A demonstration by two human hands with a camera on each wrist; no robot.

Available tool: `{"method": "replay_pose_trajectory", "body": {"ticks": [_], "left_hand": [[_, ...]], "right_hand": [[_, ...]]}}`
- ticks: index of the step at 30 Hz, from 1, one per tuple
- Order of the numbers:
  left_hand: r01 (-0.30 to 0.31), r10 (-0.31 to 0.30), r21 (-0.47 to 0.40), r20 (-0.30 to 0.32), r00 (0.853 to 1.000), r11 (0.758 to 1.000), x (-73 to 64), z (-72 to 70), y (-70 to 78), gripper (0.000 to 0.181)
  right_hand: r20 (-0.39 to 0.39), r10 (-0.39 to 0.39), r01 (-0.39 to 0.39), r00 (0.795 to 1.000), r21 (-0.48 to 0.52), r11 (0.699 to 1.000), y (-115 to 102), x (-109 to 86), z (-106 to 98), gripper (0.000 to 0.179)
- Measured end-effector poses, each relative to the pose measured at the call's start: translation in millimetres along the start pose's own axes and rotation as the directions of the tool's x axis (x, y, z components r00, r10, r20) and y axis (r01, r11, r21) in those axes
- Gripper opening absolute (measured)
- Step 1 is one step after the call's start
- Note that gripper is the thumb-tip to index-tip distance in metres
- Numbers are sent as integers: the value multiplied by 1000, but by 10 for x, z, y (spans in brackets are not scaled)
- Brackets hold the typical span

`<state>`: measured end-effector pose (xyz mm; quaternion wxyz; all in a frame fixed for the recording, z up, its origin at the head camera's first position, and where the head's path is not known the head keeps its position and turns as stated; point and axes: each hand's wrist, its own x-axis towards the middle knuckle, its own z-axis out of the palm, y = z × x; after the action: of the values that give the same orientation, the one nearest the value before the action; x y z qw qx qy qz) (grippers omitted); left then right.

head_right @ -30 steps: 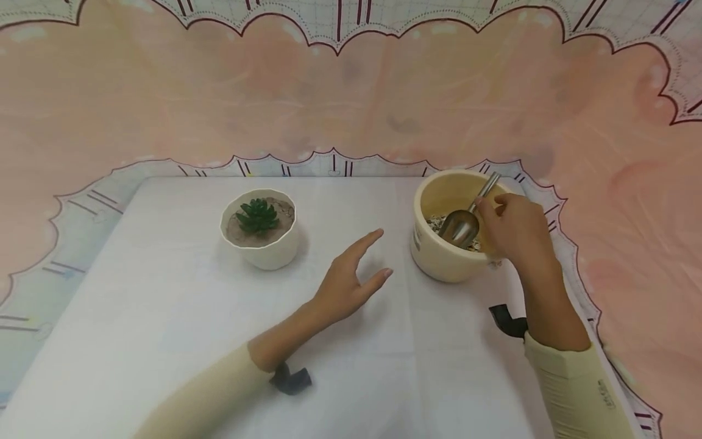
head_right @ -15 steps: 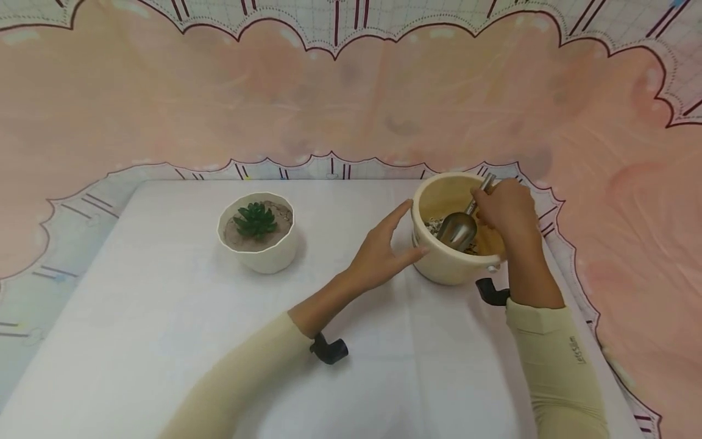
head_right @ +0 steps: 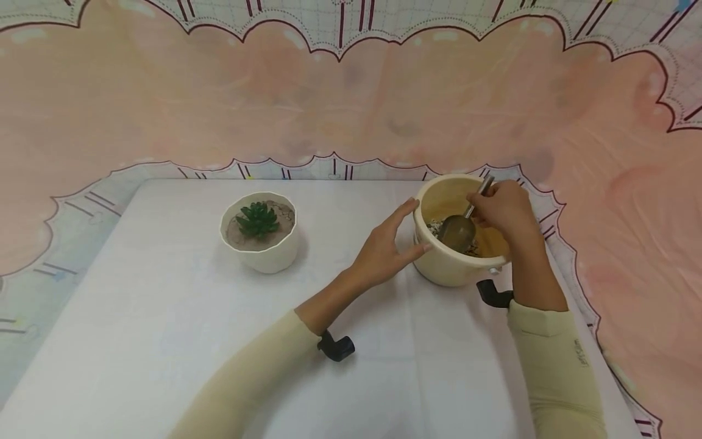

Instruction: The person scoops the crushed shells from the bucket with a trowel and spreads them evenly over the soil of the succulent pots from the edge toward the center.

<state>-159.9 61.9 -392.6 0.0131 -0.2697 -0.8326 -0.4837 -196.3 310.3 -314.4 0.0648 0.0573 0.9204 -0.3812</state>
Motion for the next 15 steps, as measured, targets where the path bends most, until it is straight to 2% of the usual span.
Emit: {"method": "replay_pose_trajectory", "body": {"ticks": [2, 5, 9, 12, 15], "left_hand": [[11, -11, -13, -1, 1000, 1000, 10, 3, 6, 81], [26, -26, -28, -2, 1000, 999, 29, 14, 21, 81], [48, -48, -25, -12, 999, 999, 48, 28, 38, 81], [57, -57, -20, -15, 998, 998, 48, 27, 44, 82], [59, -59, -19, -16, 998, 998, 49, 18, 44, 83]], "right_hand": [[43, -15, 13, 999, 39, 999, -15, -40, -23, 54], [80, -34, 31, 996, 38, 999, -63, -115, -55, 59], [89, -57, 55, 994, 27, 998, -133, -223, -137, 53], [31, -79, 78, 996, 34, 996, -171, -304, -241, 47], [-82, -89, 91, 993, 19, 996, -198, -347, -333, 48]]}}
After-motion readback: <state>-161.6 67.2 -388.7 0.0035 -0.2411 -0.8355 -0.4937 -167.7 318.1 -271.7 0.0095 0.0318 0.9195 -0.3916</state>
